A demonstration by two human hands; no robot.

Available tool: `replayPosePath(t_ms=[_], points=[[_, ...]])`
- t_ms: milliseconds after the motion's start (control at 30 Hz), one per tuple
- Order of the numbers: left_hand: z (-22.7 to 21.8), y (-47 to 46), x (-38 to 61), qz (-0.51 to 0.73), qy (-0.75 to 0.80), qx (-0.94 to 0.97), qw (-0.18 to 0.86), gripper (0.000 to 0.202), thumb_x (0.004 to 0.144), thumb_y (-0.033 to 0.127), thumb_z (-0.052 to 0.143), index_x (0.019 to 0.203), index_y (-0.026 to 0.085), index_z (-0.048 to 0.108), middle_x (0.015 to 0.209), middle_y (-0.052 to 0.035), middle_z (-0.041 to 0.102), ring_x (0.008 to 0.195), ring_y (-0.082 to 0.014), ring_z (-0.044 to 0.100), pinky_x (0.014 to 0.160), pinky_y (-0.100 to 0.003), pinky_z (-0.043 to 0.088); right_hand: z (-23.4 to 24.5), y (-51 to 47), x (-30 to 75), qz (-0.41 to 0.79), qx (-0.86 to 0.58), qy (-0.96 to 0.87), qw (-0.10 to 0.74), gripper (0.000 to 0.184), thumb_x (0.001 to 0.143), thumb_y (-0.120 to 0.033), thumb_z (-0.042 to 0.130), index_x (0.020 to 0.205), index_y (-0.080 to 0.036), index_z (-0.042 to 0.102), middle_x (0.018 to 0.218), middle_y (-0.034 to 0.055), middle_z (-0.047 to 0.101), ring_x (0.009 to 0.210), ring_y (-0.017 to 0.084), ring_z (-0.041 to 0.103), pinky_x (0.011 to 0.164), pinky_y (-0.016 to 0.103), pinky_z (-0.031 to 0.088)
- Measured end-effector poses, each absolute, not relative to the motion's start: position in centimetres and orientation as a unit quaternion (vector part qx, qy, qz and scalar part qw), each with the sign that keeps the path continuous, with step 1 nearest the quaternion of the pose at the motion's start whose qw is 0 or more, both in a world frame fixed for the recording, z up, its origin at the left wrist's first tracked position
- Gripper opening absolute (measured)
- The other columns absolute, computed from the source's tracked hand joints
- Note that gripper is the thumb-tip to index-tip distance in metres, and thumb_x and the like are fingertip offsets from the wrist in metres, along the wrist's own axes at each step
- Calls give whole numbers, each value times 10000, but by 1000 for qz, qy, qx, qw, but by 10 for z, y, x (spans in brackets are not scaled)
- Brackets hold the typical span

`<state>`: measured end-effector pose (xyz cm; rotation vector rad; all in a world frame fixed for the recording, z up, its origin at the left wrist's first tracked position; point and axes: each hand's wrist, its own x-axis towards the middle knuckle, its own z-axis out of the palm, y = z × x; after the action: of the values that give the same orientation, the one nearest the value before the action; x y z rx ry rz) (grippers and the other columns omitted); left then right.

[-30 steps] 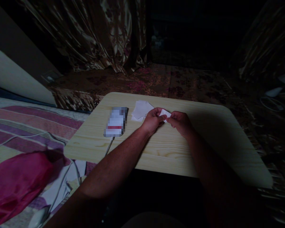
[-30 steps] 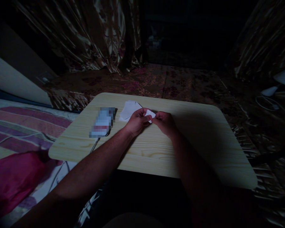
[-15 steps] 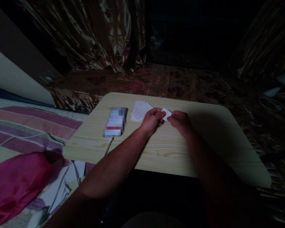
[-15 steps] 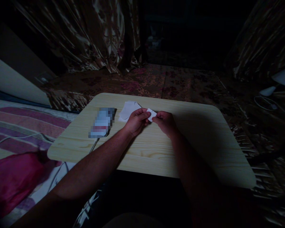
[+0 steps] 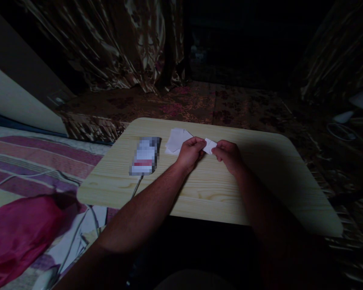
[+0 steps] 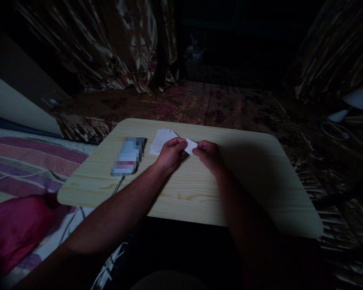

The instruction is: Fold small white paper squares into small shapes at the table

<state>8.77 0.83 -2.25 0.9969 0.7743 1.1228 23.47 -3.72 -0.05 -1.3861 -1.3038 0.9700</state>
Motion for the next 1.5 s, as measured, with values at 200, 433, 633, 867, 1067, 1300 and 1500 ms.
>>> replayPosePath(t_ms=[200, 433, 633, 867, 1067, 1300, 1500], points=[[-24, 8, 89, 495, 377, 506, 597, 244, 683, 355, 719, 769, 132, 668, 557, 21, 565, 472, -64, 437, 485, -211, 347, -2, -33, 232, 374, -564, -490, 549, 201, 663, -301, 659, 812, -173, 619, 597, -26, 607, 477, 94, 486, 447, 220, 373], [-25, 6, 88, 491, 384, 553, 553, 268, 679, 327, 717, 841, 114, 716, 664, -21, 641, 542, -85, 493, 519, -217, 366, -5, -31, 235, 375, -553, -495, 555, 227, 651, -281, 686, 839, -167, 630, 690, 6, 651, 561, 119, 565, 452, 215, 427], [-23, 5, 88, 494, 385, 545, 558, 265, 673, 311, 725, 854, 118, 699, 619, -1, 598, 504, -66, 443, 491, -208, 326, -7, -31, 235, 361, -557, -508, 549, 207, 659, -265, 671, 837, -167, 630, 651, -8, 633, 518, 108, 548, 436, 210, 430], [-23, 4, 88, 466, 360, 547, 595, 408, 627, 287, 766, 987, 160, 623, 619, 41, 573, 481, -69, 463, 478, -208, 334, -9, -29, 238, 332, -552, -498, 580, 215, 682, -243, 642, 882, -181, 594, 661, -33, 630, 452, 95, 537, 418, 216, 429], [-25, 5, 89, 459, 362, 542, 603, 427, 583, 234, 778, 961, 165, 592, 649, 35, 610, 476, -71, 481, 474, -203, 339, -9, -27, 238, 332, -550, -495, 585, 267, 668, -225, 638, 927, -190, 580, 674, -42, 629, 488, 110, 588, 437, 216, 459], [-22, 6, 88, 483, 386, 515, 594, 317, 589, 257, 765, 858, 137, 649, 650, 12, 624, 482, -69, 475, 471, -207, 335, -10, -28, 235, 357, -540, -497, 577, 227, 675, -226, 654, 885, -176, 585, 675, -9, 658, 542, 131, 629, 455, 221, 483], [-20, 6, 88, 500, 388, 497, 593, 311, 596, 260, 763, 864, 133, 673, 642, 15, 618, 497, -67, 474, 493, -206, 352, -9, -28, 235, 362, -552, -503, 559, 233, 670, -245, 660, 879, -175, 583, 685, 1, 676, 542, 132, 628, 457, 224, 477]])
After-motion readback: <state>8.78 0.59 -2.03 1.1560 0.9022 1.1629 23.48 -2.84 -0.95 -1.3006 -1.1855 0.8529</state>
